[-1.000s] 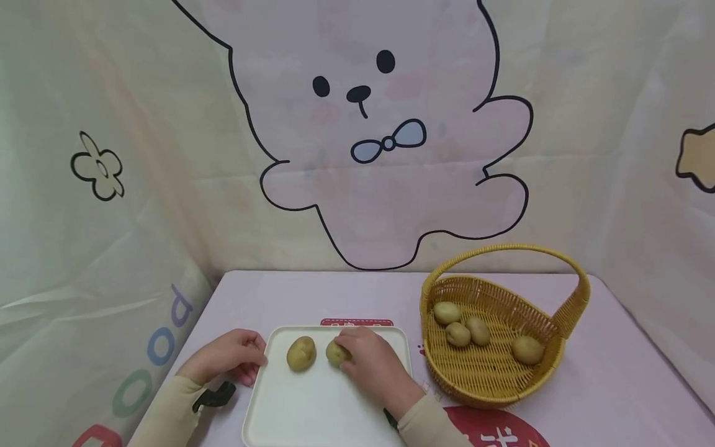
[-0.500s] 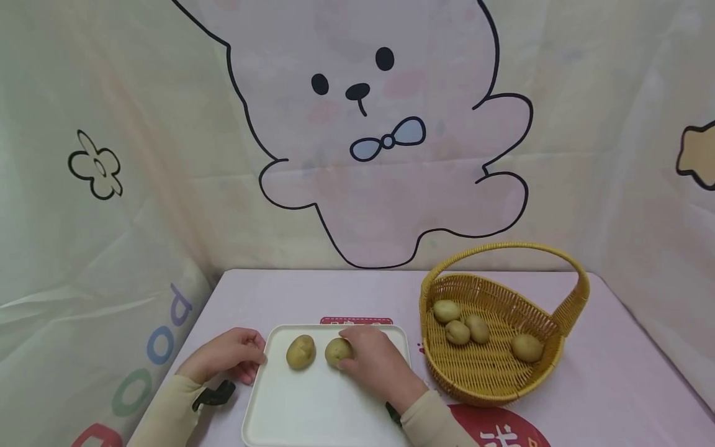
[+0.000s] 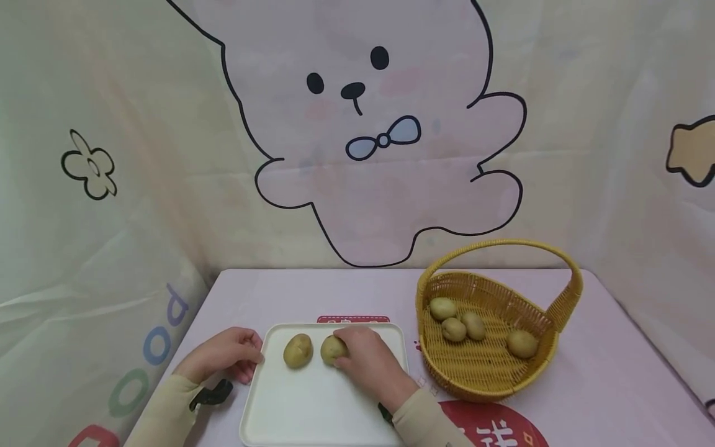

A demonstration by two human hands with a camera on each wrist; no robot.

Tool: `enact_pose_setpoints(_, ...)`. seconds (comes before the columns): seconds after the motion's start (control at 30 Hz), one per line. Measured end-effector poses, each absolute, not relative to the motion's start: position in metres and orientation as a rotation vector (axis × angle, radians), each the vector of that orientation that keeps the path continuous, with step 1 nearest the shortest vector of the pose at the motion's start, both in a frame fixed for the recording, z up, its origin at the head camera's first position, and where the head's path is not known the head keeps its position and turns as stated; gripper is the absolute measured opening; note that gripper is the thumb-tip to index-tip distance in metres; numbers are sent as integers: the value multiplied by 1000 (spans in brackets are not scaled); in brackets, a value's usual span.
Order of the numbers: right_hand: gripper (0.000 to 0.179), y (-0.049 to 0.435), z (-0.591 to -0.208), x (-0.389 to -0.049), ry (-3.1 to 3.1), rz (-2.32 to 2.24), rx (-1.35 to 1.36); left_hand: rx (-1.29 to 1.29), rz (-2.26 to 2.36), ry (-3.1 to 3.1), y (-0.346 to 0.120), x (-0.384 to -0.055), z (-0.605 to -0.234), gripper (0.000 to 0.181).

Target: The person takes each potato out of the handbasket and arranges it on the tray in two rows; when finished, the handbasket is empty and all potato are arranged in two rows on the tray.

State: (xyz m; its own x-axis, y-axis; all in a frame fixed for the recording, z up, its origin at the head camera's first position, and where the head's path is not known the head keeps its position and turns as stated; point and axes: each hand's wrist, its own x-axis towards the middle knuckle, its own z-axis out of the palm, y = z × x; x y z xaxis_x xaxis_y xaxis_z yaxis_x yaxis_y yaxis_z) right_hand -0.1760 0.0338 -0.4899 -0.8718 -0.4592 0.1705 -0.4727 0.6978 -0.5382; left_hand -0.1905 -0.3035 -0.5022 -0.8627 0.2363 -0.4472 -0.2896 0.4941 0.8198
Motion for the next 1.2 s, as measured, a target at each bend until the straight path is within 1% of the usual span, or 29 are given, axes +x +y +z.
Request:
enact_pose_setpoints(0.23, 47, 42, -489, -175, -2864, 906, 773, -7, 1357, 2218, -302, -193, -507, 16)
enact_pose_setpoints(0.5, 50, 53, -479, -172, -2902, 953, 712, 12, 1361, 2217, -296, -198, -508, 18)
enact_pose_setpoints(0.73, 49, 64, -465, -148, -2914, 989, 727, 0, 1352, 2204, -299, -192, -512, 18)
enact_pose_setpoints(0.87, 45, 86, -455, -131, -2860, 939, 770, 6, 1357, 2208, -303, -191, -515, 18)
enact_pose_setpoints(1.03, 42, 130, -448, -116, -2775, 850, 848, 19, 1378, 2201, -309, -191, -515, 17)
enact_pose_setpoints(1.2, 42, 181, -442, -107, -2774, 740, 719, 35, 1399, 2180, -308, -194, -513, 17)
